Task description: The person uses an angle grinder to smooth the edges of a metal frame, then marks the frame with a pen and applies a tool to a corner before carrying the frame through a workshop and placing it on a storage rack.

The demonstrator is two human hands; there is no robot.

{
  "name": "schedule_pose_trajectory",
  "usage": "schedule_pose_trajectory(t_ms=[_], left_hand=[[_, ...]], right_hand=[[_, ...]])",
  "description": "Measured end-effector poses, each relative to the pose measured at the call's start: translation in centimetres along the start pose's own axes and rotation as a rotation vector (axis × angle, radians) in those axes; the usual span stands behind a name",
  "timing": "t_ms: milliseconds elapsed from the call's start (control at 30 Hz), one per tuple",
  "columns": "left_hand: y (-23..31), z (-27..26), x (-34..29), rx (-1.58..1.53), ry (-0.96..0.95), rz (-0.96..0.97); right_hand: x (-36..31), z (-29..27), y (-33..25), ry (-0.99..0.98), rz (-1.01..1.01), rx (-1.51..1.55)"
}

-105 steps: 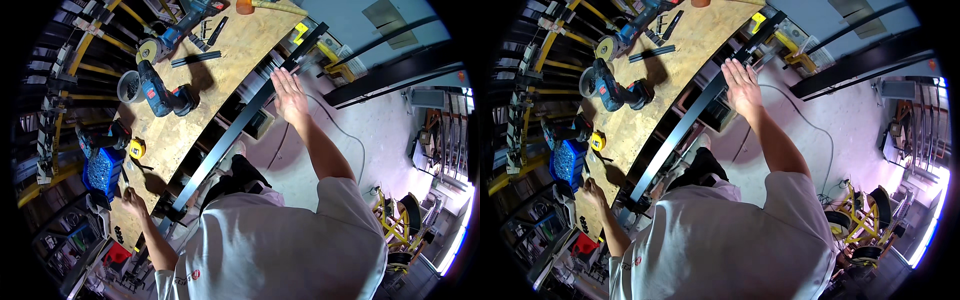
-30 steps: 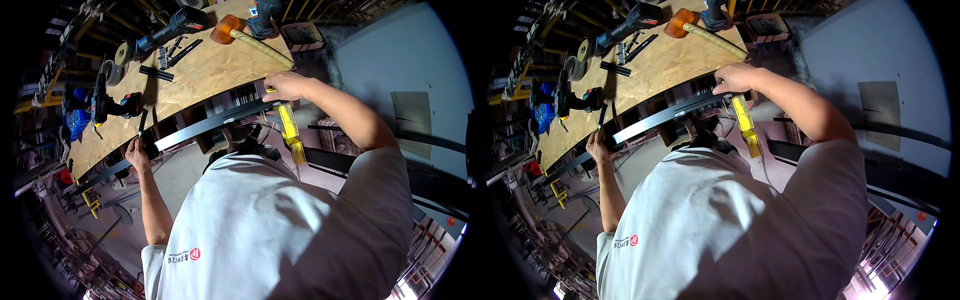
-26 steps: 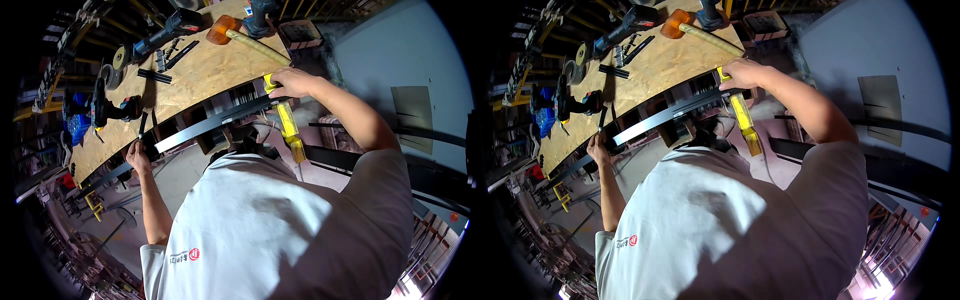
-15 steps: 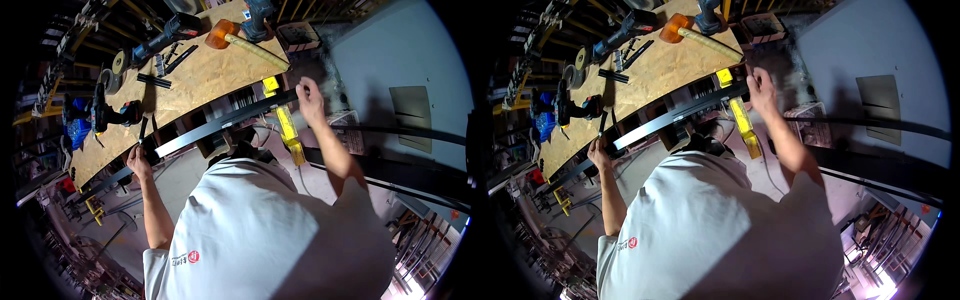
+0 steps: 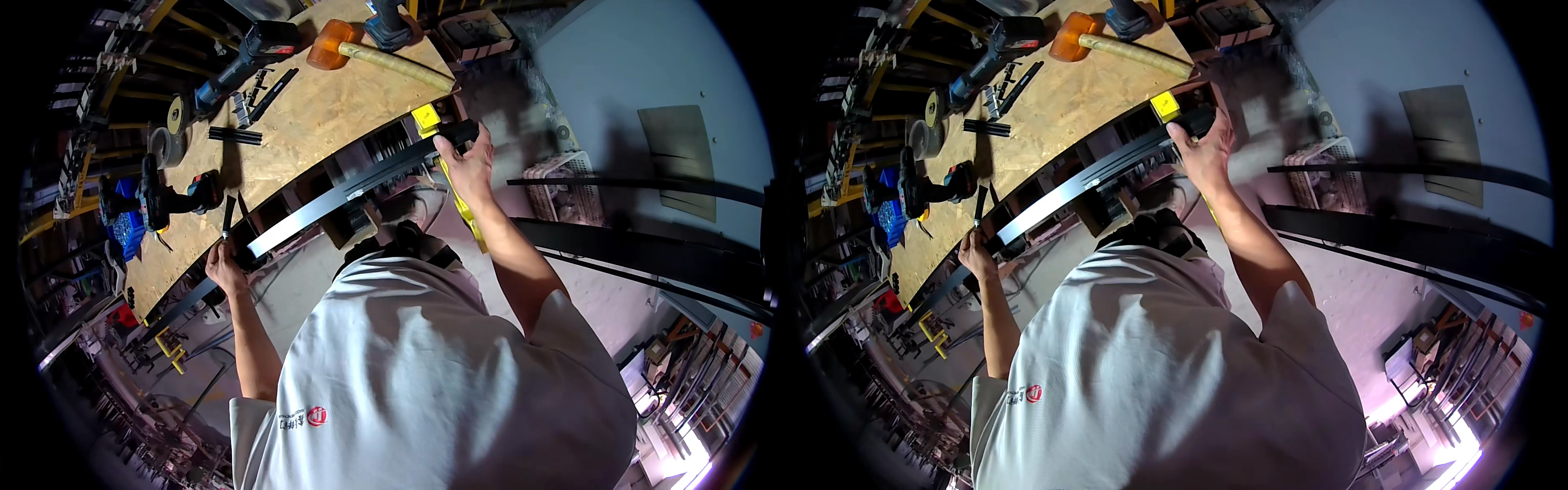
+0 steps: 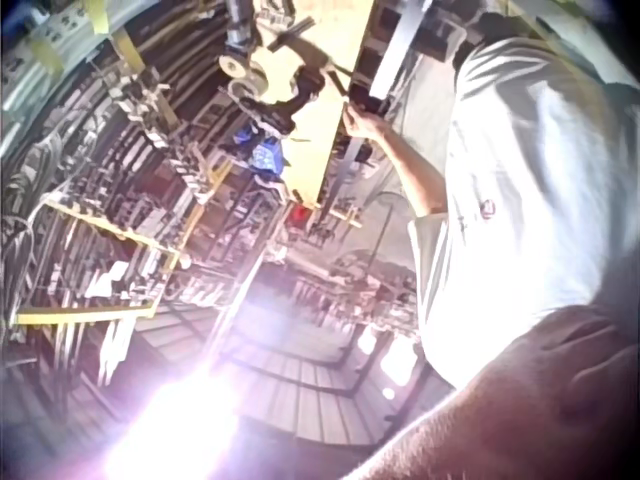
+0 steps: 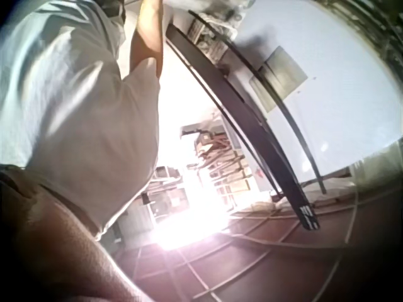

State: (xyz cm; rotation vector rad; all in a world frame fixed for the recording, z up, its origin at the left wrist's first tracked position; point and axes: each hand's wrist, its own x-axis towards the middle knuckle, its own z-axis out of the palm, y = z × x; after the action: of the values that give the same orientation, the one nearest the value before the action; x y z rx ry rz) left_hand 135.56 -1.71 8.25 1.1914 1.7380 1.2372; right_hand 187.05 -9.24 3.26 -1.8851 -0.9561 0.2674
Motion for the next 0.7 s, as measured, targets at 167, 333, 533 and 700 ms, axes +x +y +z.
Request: schedule_pose_trajectory(t_ms=[167,333,533,700], left_hand=[[0.3,0.3,-0.3,-0.002,-0.001,0.028],[0.4,0.0,-0.4,0.07,0.011,0.023],[-0.1,0.0,0.0,0.06,0.017,0.034],[0.2,0.0,-0.1,0.021,0.018,0.026]], right_hand=[[1.4,-0.4,1.2,0.047,0.131,-0.028],[6.7,-5.8,1.3,0.162,0.543,0.048],[4.8,-2.9,-1.0,-0.154,-0.062,-0.365],[7.4,-4.1,1.1,0.13,0.331,-0.168]])
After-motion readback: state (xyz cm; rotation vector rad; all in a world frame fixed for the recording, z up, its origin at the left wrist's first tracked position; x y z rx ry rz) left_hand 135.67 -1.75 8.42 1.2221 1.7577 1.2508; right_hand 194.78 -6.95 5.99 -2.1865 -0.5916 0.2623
